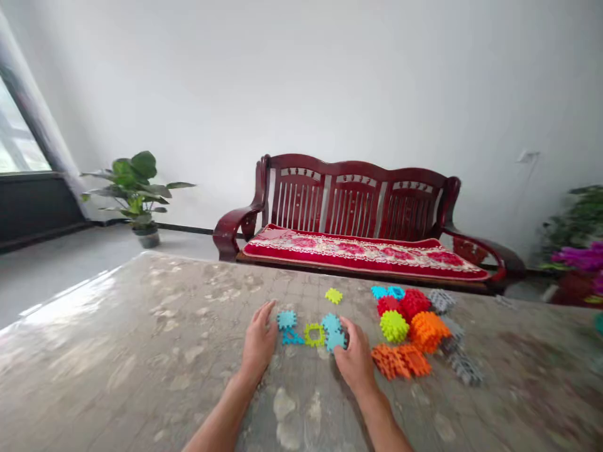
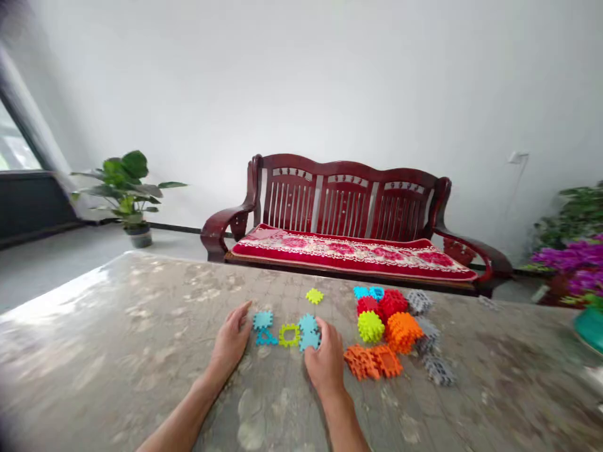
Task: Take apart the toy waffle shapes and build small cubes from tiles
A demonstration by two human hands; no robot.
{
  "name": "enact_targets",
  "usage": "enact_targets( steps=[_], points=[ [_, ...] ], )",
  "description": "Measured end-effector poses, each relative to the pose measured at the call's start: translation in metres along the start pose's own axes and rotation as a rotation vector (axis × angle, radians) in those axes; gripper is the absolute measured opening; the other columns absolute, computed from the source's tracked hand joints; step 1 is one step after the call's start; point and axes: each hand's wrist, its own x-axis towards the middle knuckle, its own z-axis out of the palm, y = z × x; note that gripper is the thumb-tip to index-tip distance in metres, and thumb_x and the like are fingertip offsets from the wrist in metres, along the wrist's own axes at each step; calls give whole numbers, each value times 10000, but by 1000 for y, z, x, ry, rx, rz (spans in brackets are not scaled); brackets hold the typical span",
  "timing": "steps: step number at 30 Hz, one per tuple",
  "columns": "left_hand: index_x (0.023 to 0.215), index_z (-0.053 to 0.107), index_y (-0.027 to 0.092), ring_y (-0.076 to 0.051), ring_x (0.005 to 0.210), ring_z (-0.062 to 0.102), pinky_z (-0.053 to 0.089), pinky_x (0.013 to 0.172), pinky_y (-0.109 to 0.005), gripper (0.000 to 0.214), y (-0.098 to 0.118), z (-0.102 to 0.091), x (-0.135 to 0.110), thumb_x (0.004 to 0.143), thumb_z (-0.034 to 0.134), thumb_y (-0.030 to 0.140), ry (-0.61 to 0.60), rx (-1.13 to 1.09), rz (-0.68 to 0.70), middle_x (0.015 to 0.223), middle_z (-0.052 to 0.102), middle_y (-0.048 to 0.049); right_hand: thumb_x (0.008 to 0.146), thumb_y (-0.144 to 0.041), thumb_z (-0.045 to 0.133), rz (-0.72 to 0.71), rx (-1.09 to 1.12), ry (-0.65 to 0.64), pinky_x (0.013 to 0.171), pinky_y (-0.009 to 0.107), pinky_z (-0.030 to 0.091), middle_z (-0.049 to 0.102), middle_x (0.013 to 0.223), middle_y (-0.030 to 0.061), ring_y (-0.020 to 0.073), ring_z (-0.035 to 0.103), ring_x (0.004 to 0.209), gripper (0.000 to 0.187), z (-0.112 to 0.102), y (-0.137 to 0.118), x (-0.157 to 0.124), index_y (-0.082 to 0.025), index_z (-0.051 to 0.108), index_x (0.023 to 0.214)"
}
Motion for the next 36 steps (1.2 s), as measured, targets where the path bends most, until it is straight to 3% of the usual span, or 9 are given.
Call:
enact_targets(
  steps=[6, 13, 18, 21, 24, 28, 36],
  points=[
    [1162, 655, 171, -228, 1149, 596, 451, 1025, -391, 413, 1, 0, -2, 778, 503, 159, 15, 25, 28, 1231, 638, -102, 650, -158, 552, -66, -115, -109, 994, 364, 411, 603, 1236, 120, 267, 541, 1149, 702, -10, -4, 0, -138, 471, 1347],
    [1061, 692, 187, -214, 1107, 616, 465, 1000, -365, 344, 6, -2, -2, 765, 519, 153, -27, 39, 14, 1168, 659, -83, 726, -177, 590, -54, -302, -212, 932, 328, 423, 650, 1173, 105, 268, 577, 1104, 554, -27, -17, 3, -181, 554, 1278],
    [1043, 698, 189, -215, 1102, 623, 466, 998, -362, 332, 11, -4, -3, 761, 526, 150, -31, 34, 2, 1160, 661, -81, 828, -137, 455, 43, -234, -223, 811, 272, 457, 707, 1028, 60, 190, 660, 917, 501, -35, -14, 9, -182, 507, 1324],
    [1043, 700, 188, -220, 1112, 619, 459, 1008, -374, 331, 14, -5, -3, 765, 526, 148, -51, 31, -6, 1174, 657, -85, 811, -157, 475, 22, -209, -198, 847, 281, 459, 677, 1141, 73, 198, 647, 990, 480, -37, -17, 9, -187, 545, 1285],
    [1030, 705, 196, -220, 1114, 619, 457, 1012, -376, 330, 15, -5, -3, 756, 530, 136, -56, 30, -9, 1174, 660, -80, 801, -233, 515, 16, -201, -251, 876, 300, 456, 669, 1121, 68, 220, 620, 1052, 403, -37, -28, 5, -210, 613, 1191],
    [1023, 706, 201, -216, 1111, 620, 457, 1010, -371, 324, 16, -6, -3, 759, 530, 137, -64, 44, 0, 1169, 663, -74, 687, -286, 620, -47, -166, -399, 953, 321, 419, 622, 1210, 62, 248, 561, 1139, 569, -40, -44, -1, -235, 583, 1252],
    [977, 721, 209, -213, 1092, 637, 471, 993, -359, 289, 17, -6, -3, 768, 531, 146, -71, 93, 7, 1157, 675, -71, 571, -219, 635, -121, -196, -594, 959, 328, 399, 586, 1274, 64, 259, 510, 1155, 827, -54, -53, -3, -240, 466, 1381]
  ],
)
